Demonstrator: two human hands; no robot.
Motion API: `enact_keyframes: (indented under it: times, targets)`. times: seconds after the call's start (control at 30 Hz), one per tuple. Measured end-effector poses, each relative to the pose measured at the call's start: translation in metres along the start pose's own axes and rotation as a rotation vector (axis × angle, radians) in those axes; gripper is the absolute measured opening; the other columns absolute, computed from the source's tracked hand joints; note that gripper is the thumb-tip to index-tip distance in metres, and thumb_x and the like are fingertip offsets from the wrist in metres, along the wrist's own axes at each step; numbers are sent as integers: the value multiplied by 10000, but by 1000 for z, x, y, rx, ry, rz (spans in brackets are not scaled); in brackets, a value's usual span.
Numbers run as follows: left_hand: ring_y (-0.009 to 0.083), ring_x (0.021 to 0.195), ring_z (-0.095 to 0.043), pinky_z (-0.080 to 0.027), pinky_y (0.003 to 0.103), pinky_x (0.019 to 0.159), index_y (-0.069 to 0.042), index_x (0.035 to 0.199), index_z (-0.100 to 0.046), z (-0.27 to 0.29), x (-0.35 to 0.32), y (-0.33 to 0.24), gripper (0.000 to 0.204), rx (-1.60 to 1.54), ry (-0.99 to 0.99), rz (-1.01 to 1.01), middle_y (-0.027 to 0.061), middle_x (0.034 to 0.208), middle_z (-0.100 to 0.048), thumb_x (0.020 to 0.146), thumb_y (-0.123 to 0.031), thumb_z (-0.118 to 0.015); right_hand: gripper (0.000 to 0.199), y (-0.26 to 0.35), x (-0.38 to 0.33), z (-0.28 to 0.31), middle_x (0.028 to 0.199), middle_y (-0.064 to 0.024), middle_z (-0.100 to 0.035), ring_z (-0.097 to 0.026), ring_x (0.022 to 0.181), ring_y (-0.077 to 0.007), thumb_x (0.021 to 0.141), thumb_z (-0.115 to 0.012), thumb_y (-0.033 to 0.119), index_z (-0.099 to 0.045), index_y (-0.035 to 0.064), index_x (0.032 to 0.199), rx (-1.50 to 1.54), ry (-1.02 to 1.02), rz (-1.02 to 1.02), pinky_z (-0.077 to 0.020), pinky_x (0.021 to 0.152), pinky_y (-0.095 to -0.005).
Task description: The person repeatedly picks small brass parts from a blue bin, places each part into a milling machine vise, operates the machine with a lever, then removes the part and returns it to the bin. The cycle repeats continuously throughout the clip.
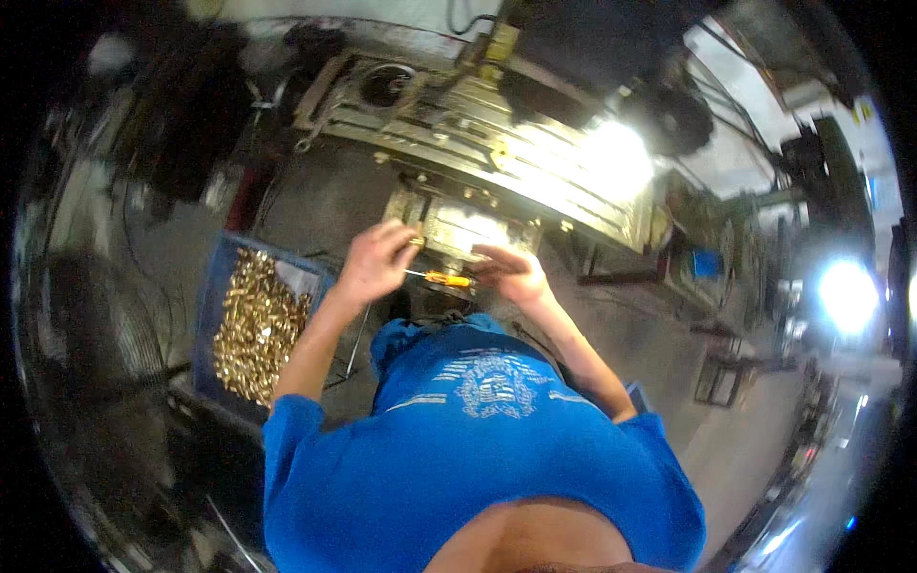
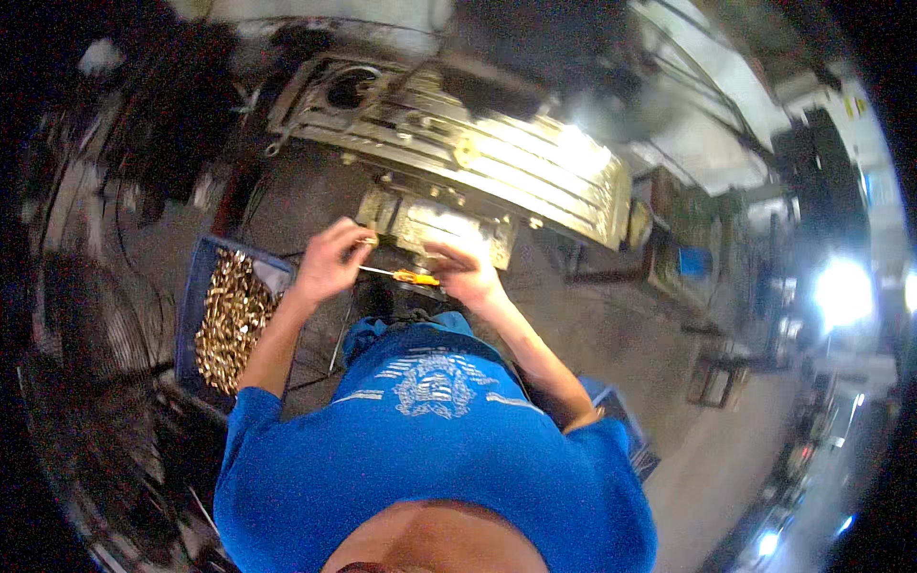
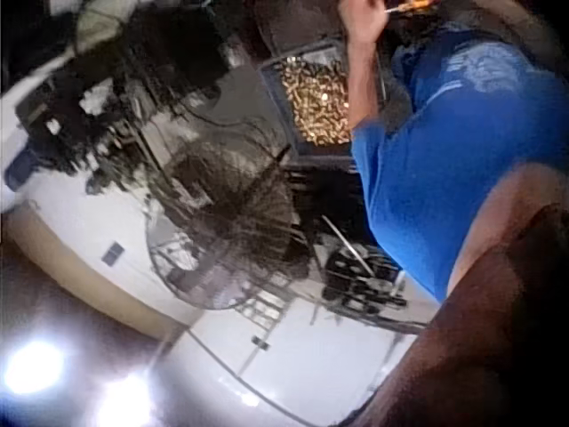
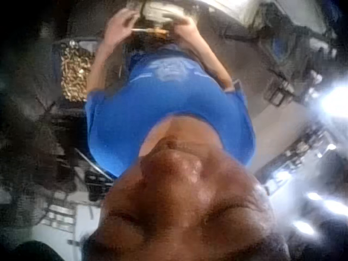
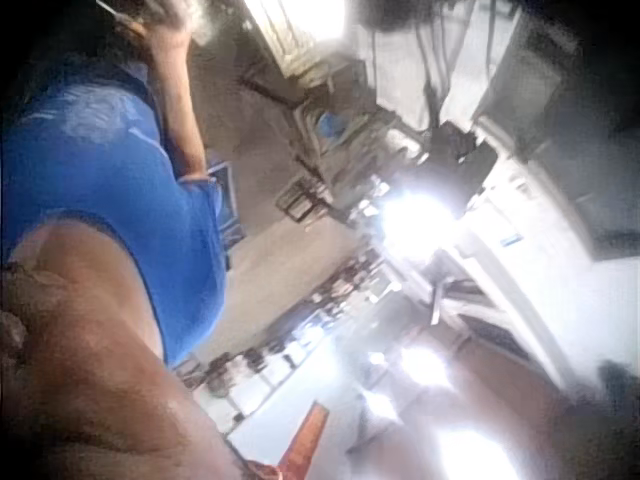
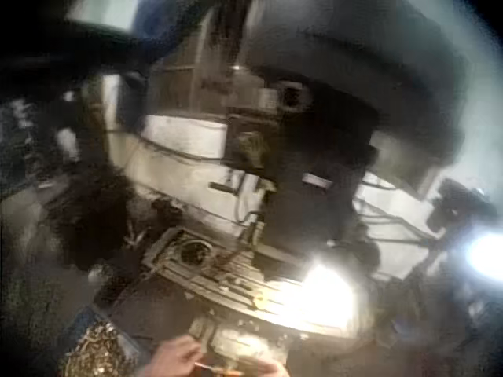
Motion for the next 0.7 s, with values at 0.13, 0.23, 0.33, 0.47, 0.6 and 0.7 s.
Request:
enact_keyframes:
  times: [0.13, 0.23, 0.33, 0.47, 0.6, 0.7]
  targets:
    - [323, 750, -553, -453, 400, 650, -27, 871, -569, -58, 25, -68, 186, -48, 131, -240, 115, 801, -539, 695, 9, -617, 664, -1, 9, -2, 1273, -110, -488, -488, 1141, -215, 592, -531, -95, -469, -28, 1250, 65, 169, 216, -395, 956, -331]
    - [321, 729, -558, -456, 392, 632, -32, 874, -576, -80, 27, -87, 176, -26, 169, -316, 117, 812, -552, 706, -9, -626, 665, 11, -12, -4, 1259, -126, -491, -479, 1151, -228, 624, -583, 46, -438, -56, 1265, 93, 120, 206, -379, 979, -355]
    - [309, 713, -574, -465, 377, 623, -33, 880, -582, -94, 31, -87, 178, -92, 158, -216, 124, 810, -569, 711, -15, -636, 619, 19, -29, 1, 1207, -140, -524, -510, 1109, -247, 677, -603, 124, -449, -75, 1243, 63, -3, 199, -409, 952, -362]
    - [296, 691, -589, -476, 364, 616, -30, 877, -589, -111, 36, -83, 180, -106, 141, -173, 129, 779, -583, 709, -23, -653, 630, 20, -35, 23, 1202, -154, -526, -526, 1081, -243, 672, -625, 93, -442, -58, 1255, 124, -123, 243, -417, 946, -361]
    - [252, 632, -597, -478, 341, 583, 0, 812, -610, -111, 59, -76, 125, -203, 83, -82, 125, 731, -600, 727, -68, -672, 611, 43, -52, 70, 1143, -114, -557, -542, 1008, -179, 639, -524, -35, -475, 0, 1247, -416, -485, 385, -468, 826, -284]
    - [163, 594, -588, -457, 277, 547, -14, 801, -642, -122, 94, -9, 104, -56, 132, 116, 104, 693, -619, 746, -101, -657, 554, 40, -76, 101, 1051, -104, -607, -579, 934, -168, 648, -488, -29, -513, -24, 1201, -415, -518, 280, -477, 807, -279]
Point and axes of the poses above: each hand's wrist, its own x-axis towards the middle knuckle, its own z-axis out of the back of the hand, y = z × x, the point moved 9 cm from there along x, towards the middle knuckle
